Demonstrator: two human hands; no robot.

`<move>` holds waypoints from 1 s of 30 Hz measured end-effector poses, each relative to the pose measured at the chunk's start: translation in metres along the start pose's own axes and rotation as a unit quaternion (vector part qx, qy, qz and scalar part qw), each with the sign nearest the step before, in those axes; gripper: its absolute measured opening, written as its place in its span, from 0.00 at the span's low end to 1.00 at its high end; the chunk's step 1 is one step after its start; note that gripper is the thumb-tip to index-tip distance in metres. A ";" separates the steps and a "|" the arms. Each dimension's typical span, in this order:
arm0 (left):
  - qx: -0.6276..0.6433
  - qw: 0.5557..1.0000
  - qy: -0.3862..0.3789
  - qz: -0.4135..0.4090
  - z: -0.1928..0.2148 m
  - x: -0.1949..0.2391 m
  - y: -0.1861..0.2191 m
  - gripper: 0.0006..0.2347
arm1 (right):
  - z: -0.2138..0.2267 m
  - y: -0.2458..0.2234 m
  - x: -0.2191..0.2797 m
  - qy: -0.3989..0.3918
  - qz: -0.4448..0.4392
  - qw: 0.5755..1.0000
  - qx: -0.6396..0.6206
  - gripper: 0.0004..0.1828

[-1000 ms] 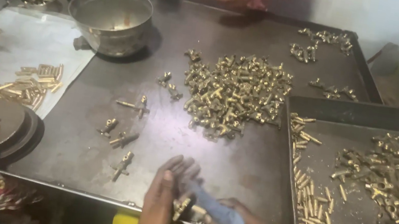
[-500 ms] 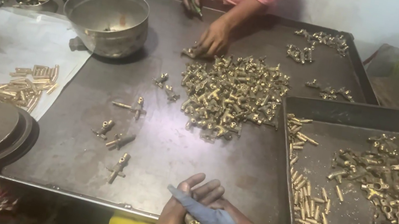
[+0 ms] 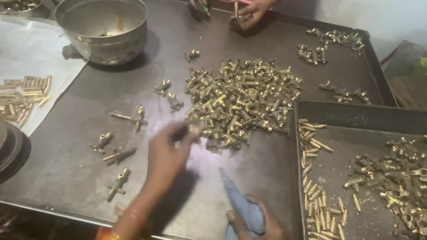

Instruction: Wiping and cleaning small brass valves or fittings with a cloth at a workbench.

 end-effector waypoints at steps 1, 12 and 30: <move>0.004 0.998 0.026 -0.048 -0.005 -0.021 0.008 0.11 | -0.001 -0.009 0.001 0.002 0.039 0.999 0.010 0.21; -0.074 0.994 -0.027 -0.078 -0.063 -0.086 -0.019 0.11 | -0.014 -0.026 0.002 -0.051 0.062 0.996 0.048 0.23; -0.178 0.811 -0.426 -0.358 -0.364 0.136 0.090 0.06 | -0.017 0.031 0.007 -0.170 0.046 0.972 0.156 0.33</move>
Point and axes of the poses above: each hand's wrist, its own x-axis away from the middle knuckle, its own z-axis out of the back of the hand, y = z × x, the point moved 8 cm from there along -x, towards the middle knuckle, and after that the axes turned 11 degrees about y, right-handed, at the moved point
